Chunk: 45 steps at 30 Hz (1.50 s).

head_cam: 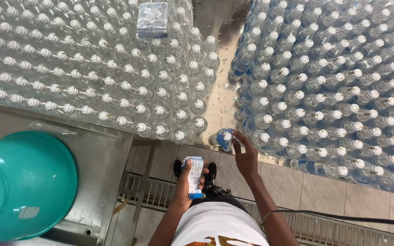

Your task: The person stands in a warehouse environment and applies labels to clear plastic bottles arranged in rows on a metal table. They hold a stack of labels in their left hand and use their right hand to peel and affix each label to a bottle cap. The person moves systematically along the rows, repeating the labeling process for multiple bottles.

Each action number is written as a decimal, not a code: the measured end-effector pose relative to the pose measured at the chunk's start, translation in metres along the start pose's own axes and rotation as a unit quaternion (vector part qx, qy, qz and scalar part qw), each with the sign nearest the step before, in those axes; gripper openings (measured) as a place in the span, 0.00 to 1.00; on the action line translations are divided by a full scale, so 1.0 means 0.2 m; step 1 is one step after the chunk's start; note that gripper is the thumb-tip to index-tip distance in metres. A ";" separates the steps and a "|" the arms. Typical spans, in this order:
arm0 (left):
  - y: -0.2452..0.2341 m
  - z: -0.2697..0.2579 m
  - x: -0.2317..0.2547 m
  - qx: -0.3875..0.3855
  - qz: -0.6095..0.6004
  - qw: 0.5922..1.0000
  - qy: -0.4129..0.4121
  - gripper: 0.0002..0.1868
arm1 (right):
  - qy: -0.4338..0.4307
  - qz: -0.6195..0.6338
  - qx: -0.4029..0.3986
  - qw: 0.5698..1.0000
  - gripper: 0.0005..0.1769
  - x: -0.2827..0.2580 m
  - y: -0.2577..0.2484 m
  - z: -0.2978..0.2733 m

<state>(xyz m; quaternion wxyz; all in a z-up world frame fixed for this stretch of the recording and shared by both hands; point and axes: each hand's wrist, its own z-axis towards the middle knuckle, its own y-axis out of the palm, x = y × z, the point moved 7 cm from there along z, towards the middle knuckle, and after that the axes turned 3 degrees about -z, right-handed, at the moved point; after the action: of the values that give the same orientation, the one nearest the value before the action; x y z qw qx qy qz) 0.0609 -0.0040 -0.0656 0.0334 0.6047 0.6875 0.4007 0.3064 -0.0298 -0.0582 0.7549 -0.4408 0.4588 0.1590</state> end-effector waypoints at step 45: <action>-0.40 -0.04 0.54 -0.089 0.126 0.984 -0.089 0.40 | 0.264 0.054 0.100 0.958 0.56 0.29 0.57 -0.18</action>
<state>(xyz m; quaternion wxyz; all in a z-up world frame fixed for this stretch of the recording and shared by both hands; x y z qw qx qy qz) -0.0365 0.0889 -0.0614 0.0977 0.7145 0.5615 0.4057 0.2436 -0.0047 -0.1721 0.6375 -0.3636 0.6785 0.0309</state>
